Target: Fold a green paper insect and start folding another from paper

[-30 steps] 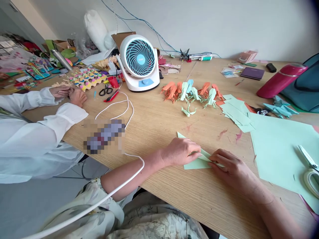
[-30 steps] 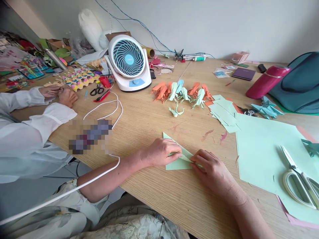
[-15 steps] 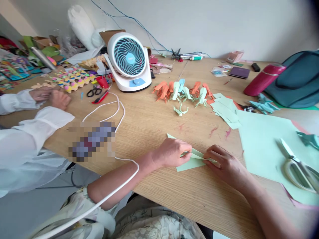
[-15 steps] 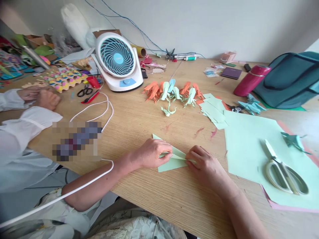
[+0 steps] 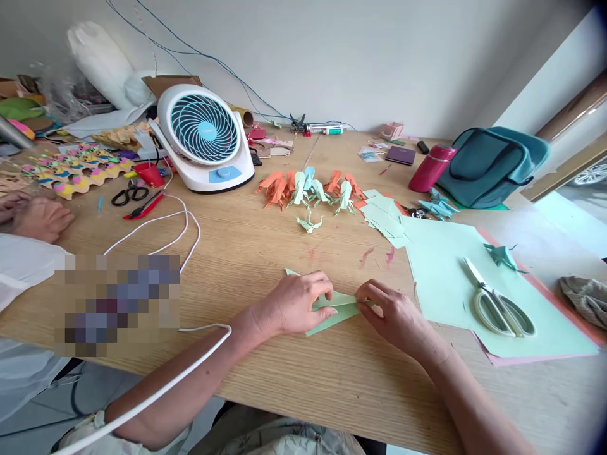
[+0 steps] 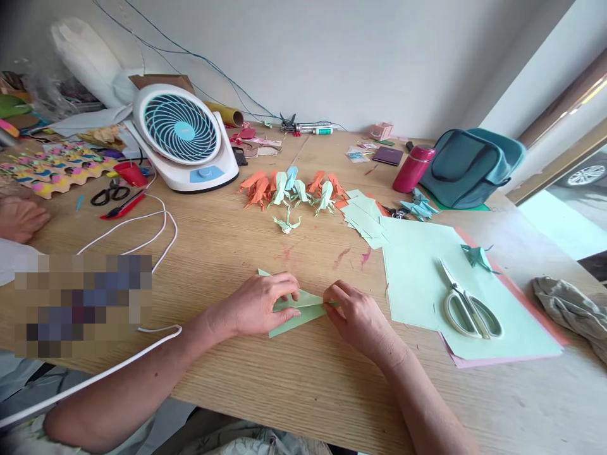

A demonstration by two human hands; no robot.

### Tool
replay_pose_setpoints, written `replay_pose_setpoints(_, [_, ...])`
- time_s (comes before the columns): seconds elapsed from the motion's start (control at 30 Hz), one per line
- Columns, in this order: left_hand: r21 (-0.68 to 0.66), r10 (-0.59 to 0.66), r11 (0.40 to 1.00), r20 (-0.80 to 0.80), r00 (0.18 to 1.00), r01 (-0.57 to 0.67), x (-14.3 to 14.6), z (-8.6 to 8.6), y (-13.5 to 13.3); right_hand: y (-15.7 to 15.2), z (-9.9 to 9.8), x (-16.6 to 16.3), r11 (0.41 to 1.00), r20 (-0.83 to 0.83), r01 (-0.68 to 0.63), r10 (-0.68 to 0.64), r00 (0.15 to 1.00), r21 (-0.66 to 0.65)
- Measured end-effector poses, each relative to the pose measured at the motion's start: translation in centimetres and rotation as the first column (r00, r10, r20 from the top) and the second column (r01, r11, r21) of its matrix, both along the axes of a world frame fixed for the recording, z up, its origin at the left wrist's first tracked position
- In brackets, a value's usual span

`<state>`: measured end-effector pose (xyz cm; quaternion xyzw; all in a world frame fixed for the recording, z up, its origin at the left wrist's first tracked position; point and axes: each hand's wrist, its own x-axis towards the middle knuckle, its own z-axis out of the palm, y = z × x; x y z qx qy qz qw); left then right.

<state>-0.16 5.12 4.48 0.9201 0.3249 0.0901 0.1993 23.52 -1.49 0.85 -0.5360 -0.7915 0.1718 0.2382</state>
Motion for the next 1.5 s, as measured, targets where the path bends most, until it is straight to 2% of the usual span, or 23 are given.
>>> replay_pose_setpoints(0.1, [-0.007, -0.031, 1.000, -0.100, 0.995, 0.030, 0.4, 1.1, 0.4, 0.2, -0.1, 0.0, 1.000, -0.125, -0.009, 0.008, 0.992, -0.009])
replay_pose_setpoints(0.17, [-0.006, -0.085, 0.996, -0.107, 0.991, 0.085, 0.7, 1.5, 0.9, 0.3, -0.1, 0.0, 1.000, -0.185, -0.017, 0.021, 0.982, 0.021])
replay_pose_setpoints(0.3, [-0.062, -0.172, 0.983, -0.002, 0.985, 0.172, 1.0, 1.3, 2.1, 0.4, 0.0, 0.0, 0.996, -0.279, 0.021, 0.003, 0.960, 0.083])
replay_pose_setpoints(0.43, [-0.090, -0.151, 0.983, 0.091, 0.984, 0.159, 0.8, 0.6, 2.8, 0.5, -0.1, 0.1, 0.993, -0.335, 0.080, -0.048, 0.941, 0.083])
replay_pose_setpoints(0.53, [-0.096, -0.134, 0.984, 0.134, 0.982, 0.148, 0.4, 0.0, 2.8, 0.6, -0.3, -0.1, 0.996, -0.384, 0.082, -0.066, 0.921, 0.026])
replay_pose_setpoints(0.67, [-0.123, -0.111, 0.984, 0.158, 0.981, 0.131, 0.0, -0.6, 2.8, 0.7, -0.4, -0.3, 0.991, -0.404, 0.088, -0.122, 0.907, -0.100])
replay_pose_setpoints(0.77, [-0.133, -0.122, 0.980, 0.180, 0.976, 0.147, 0.0, -0.9, 2.7, 0.7, -0.5, -0.4, 0.986, -0.405, 0.089, -0.139, 0.903, -0.141])
replay_pose_setpoints(1.0, [-0.155, -0.164, 0.967, 0.221, 0.962, 0.200, 0.0, -0.7, 2.4, 0.9, -0.8, -1.0, 0.985, -0.430, 0.016, -0.089, 0.899, -0.170])
replay_pose_setpoints(1.23, [-0.275, -0.155, 0.935, 0.248, 0.956, 0.223, -0.5, -0.5, 2.8, 0.9, -1.0, -0.9, 0.987, -0.450, 0.010, -0.082, 0.889, -0.160])
replay_pose_setpoints(1.5, [-0.301, -0.113, 0.935, 0.251, 0.961, 0.188, -0.6, -0.5, 3.2, 0.6, -0.7, -0.5, 0.963, -0.518, 0.086, -0.212, 0.829, -0.256])
